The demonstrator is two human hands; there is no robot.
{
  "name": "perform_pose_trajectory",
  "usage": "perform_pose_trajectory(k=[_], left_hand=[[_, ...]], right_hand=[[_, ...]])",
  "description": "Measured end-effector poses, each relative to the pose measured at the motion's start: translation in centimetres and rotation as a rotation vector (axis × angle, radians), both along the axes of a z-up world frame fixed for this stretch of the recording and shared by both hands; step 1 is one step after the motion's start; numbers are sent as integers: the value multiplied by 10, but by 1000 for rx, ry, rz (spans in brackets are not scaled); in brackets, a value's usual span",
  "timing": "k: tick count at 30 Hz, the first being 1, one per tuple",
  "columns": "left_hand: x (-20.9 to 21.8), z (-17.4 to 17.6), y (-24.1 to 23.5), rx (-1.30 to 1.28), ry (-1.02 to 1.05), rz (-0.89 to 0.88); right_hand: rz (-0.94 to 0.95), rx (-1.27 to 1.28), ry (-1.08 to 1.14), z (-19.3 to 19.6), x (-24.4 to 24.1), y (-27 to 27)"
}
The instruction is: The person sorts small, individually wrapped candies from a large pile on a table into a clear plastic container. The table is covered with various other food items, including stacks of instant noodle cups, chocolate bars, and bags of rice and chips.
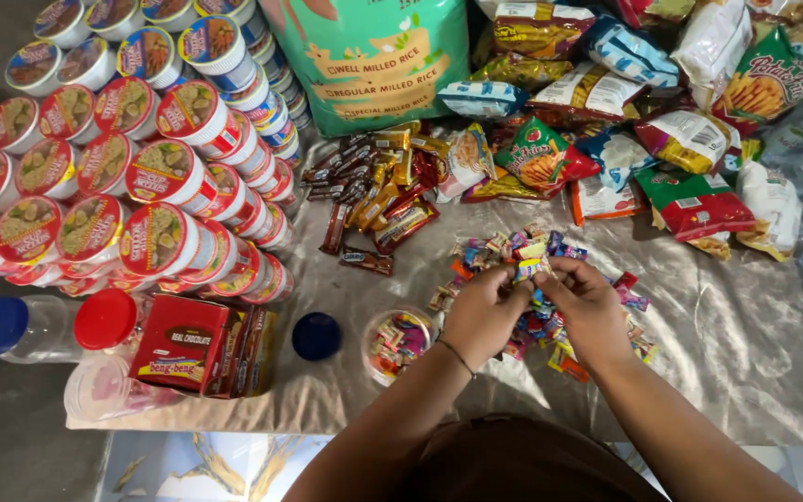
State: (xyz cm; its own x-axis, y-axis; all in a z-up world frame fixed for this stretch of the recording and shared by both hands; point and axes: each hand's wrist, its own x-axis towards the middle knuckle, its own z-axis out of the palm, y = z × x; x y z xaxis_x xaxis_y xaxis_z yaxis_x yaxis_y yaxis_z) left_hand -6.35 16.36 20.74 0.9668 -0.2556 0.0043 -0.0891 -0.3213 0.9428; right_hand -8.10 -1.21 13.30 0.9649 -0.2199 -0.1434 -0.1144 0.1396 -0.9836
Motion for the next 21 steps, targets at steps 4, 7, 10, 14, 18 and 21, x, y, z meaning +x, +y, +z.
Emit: perform_pose_trajectory(k=[4,7,10,14,18,21], left_hand=[[-10,26,28,40,-197,19],[-15,39,55,113,-199,6],[-24,43,84,183,-240,25],[-46,49,125,315,-403,6],[-59,30,155,265,-379,43],[-60,15,167,155,-130,80]], right_hand=[[42,-89,-1,30,-4,24],[119,28,-52,40,-6,44],[151,-52,-93,21,-9,55],[143,-120,-25,22,-12,74],[242,-87,-52,27,-16,89],[250,-95,4,13,-17,94]])
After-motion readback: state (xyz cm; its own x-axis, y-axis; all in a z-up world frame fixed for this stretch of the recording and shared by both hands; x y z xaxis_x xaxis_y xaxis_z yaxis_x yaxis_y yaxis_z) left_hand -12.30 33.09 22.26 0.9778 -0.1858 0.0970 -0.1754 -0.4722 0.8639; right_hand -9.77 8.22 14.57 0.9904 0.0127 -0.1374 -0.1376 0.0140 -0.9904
